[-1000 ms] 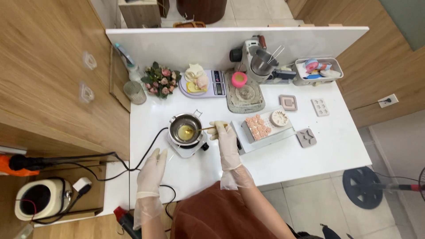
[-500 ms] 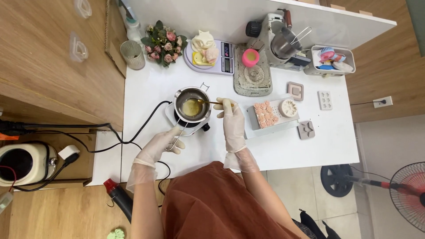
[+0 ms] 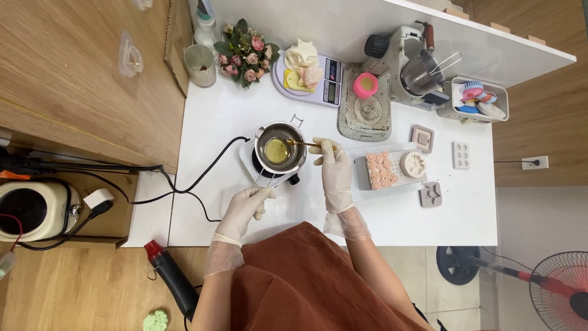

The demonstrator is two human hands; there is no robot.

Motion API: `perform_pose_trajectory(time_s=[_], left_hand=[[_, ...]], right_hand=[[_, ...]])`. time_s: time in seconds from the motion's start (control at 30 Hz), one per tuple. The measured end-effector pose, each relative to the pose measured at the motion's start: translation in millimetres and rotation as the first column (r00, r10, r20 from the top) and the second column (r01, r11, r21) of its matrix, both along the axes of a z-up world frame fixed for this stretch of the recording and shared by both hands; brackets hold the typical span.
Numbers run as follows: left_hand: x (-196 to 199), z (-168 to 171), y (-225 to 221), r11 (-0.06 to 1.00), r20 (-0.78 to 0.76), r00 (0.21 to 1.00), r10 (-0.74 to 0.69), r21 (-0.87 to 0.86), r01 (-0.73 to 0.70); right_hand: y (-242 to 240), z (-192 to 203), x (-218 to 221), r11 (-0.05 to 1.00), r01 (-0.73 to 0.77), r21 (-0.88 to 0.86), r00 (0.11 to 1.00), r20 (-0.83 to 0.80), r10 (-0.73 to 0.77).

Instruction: Pour melted wax from a metal pot into a flower-shaped silicone mold on a scale.

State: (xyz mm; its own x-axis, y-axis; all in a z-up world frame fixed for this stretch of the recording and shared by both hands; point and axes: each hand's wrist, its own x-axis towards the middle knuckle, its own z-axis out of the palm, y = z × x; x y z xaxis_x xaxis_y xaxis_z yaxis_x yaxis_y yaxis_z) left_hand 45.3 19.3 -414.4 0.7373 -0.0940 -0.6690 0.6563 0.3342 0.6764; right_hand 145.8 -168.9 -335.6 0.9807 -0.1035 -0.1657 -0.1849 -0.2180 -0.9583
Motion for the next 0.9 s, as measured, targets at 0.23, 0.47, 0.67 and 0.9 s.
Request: perform_pose_trajectory(time_s=[0.23,0.47,0.67,0.9], left_hand=[[-3,4,-4,0.999,0.010,0.999,0.036,0.016,-0.037],[-4,-10,-5,0.997,0.009,0.999,0.032,-0.064,-0.031],[-3,-4,-4,1.000,0.005,1.000,0.010,-0.013,-0.009],[-5,-11,-7,0.999,0.004,1.000,0.021,-0.050,-0.020]], right_hand=[[6,-13,2,1.000,-0.008,-0.016,0.999,-0.045,0.007],[8,-25,1,0.997,0.071,-0.038,0.995,-0.067,-0.073],[8,-27,3,0.996,0.070,-0.050,0.995,-0.061,-0.073],[7,-23,1,0.998,0.067,0.004,0.994,-0.090,-0.067]])
